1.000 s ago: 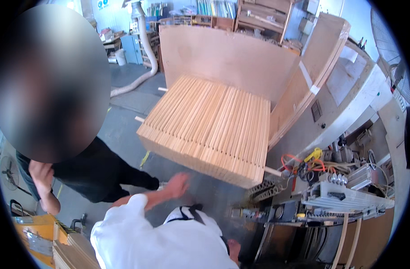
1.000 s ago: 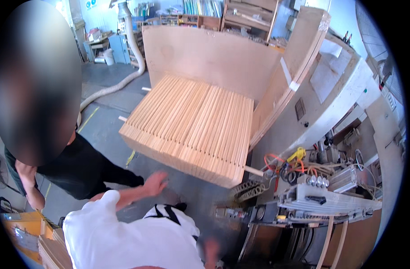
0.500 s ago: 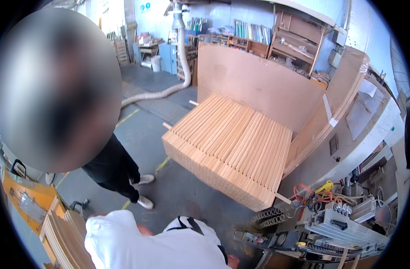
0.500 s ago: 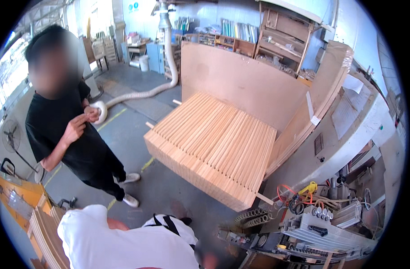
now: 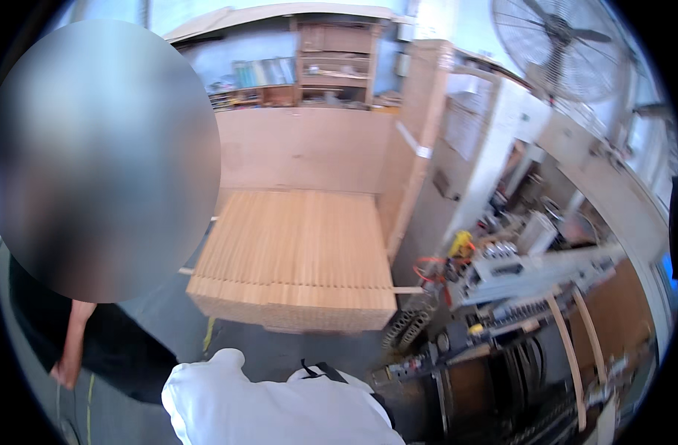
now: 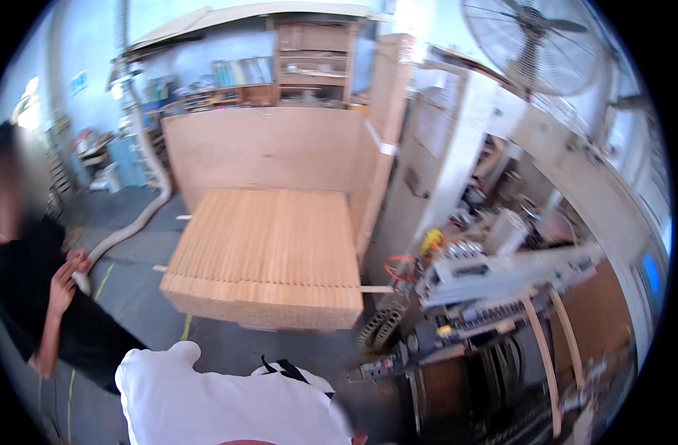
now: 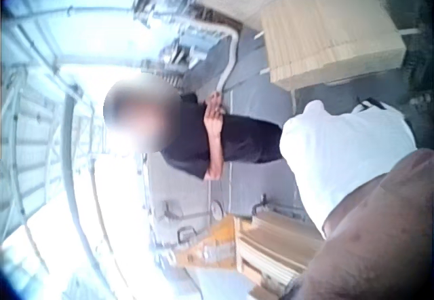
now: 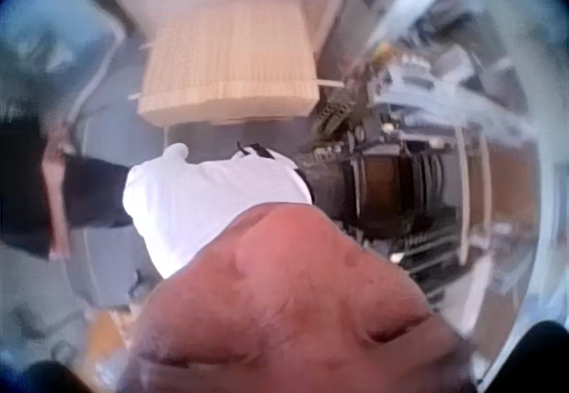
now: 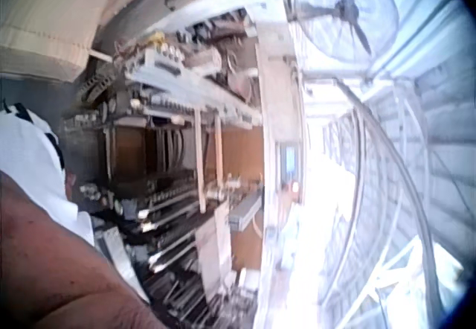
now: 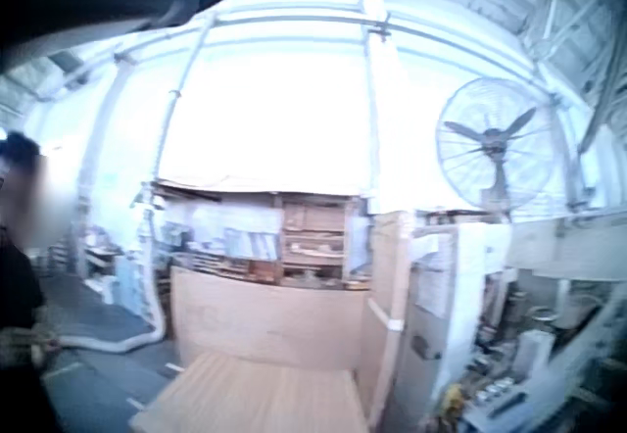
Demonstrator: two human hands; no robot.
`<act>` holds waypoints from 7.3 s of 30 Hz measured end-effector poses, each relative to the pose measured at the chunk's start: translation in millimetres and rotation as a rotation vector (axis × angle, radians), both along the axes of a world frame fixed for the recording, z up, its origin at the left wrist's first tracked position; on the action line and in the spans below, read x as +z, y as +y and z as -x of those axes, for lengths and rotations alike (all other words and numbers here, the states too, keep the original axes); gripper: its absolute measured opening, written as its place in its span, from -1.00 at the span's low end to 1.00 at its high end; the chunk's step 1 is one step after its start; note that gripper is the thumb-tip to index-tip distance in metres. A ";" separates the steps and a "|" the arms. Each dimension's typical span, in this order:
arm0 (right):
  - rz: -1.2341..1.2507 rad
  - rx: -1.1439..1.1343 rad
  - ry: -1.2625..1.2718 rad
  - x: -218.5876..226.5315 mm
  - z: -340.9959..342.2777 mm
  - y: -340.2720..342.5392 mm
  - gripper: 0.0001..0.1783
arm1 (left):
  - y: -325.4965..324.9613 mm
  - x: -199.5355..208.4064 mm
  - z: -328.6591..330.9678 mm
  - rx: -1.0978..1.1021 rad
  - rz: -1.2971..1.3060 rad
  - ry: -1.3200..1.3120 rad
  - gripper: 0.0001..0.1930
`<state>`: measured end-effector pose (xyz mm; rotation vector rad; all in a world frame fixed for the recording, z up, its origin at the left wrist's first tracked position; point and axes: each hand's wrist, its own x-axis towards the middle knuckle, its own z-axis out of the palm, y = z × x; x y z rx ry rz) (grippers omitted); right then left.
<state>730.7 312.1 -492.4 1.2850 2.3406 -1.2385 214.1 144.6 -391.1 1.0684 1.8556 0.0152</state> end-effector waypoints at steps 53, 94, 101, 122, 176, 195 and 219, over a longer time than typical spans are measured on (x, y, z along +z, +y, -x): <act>-0.023 0.377 -0.010 -76.0 -78.0 5.6 -0.53 | -113.8 -29.7 -114.4 0.305 0.571 -0.311 -0.74; -0.075 -1.136 0.263 105.8 -13.7 -154.0 -0.63 | 140.1 -26.4 -205.4 -0.879 -0.043 -0.179 -0.70; -0.678 -1.573 0.099 272.1 -0.8 -196.8 -0.72 | 195.7 -48.7 -251.0 -1.241 -0.043 -0.241 -0.69; -0.169 -2.337 -1.647 355.1 170.6 -653.5 -0.60 | 136.2 26.9 -560.8 -1.760 -0.060 -0.430 -0.74; -1.065 -1.025 -0.087 316.4 -483.6 69.2 -0.66 | 265.7 269.6 -556.3 -1.367 -0.408 -0.221 -0.73; -1.092 -0.996 -0.504 289.5 -575.9 176.9 -0.76 | 168.5 222.6 -324.8 -0.306 -0.074 0.100 -0.68; -0.938 -0.998 -0.704 278.9 -561.1 206.0 -0.67 | 62.6 211.6 -204.4 0.053 -0.165 -0.005 -0.69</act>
